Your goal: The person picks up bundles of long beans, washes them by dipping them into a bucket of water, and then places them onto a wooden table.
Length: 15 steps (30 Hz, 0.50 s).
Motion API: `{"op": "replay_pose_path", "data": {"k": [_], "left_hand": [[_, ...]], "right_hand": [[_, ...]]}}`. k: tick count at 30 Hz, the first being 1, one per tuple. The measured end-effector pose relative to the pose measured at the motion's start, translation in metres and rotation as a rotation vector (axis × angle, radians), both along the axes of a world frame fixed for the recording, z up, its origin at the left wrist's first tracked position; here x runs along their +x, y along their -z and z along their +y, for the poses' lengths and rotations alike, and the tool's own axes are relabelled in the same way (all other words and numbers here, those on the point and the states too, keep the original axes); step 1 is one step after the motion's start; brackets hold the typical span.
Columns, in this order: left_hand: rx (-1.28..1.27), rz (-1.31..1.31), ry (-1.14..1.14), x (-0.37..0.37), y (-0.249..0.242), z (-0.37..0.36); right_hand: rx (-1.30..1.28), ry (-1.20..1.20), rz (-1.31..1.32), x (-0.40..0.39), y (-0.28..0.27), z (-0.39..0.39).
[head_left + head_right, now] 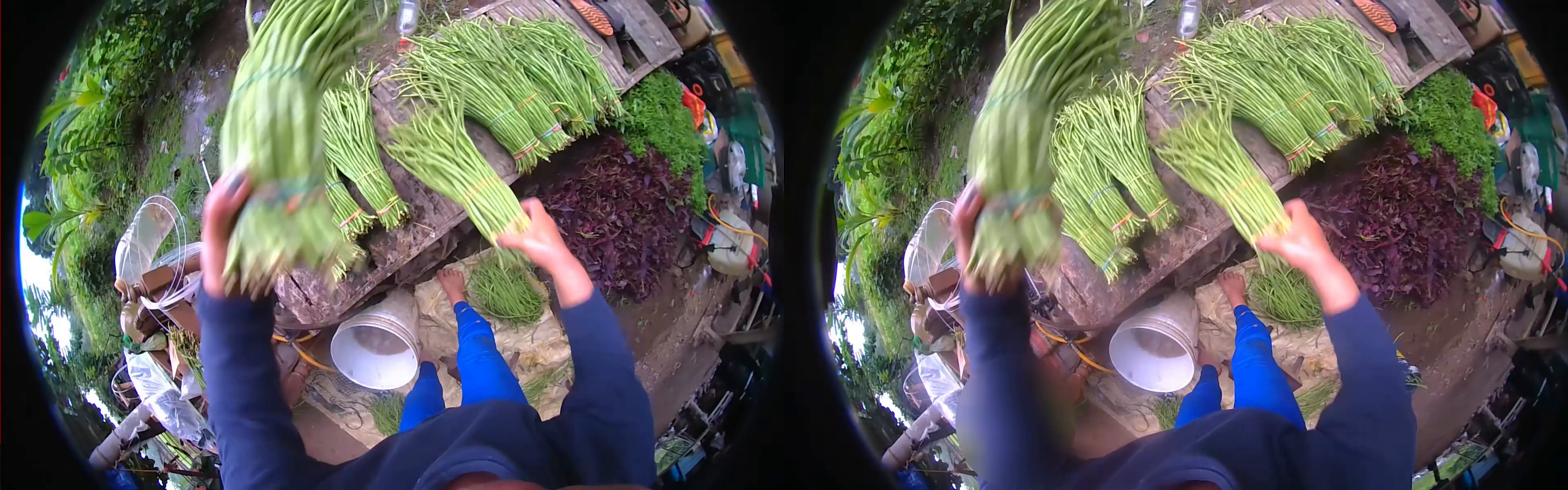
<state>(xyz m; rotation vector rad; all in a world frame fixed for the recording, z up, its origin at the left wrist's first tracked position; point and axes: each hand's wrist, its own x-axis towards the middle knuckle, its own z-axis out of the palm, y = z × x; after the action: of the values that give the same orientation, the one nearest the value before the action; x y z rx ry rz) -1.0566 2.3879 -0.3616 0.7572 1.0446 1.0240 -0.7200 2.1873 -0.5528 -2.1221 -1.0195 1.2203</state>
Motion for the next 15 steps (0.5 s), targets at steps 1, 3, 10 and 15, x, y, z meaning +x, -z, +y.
{"op": "replay_pose_path", "data": {"k": [1,3,10,15], "left_hand": [[-0.004,0.007,0.109,0.026,0.014,0.022],[0.024,0.010,0.277,0.085,0.041,0.044],[0.009,0.317,0.274,0.169,0.281,0.039],[0.231,0.835,0.488,0.146,0.362,-0.118]], "right_hand": [[0.023,0.025,0.050,0.000,-0.024,-0.023],[0.038,0.098,0.159,0.005,-0.071,-0.064],[-0.178,0.203,0.142,-0.002,-0.148,-0.173],[-0.411,0.096,-0.014,-0.032,-0.141,-0.171]]}}
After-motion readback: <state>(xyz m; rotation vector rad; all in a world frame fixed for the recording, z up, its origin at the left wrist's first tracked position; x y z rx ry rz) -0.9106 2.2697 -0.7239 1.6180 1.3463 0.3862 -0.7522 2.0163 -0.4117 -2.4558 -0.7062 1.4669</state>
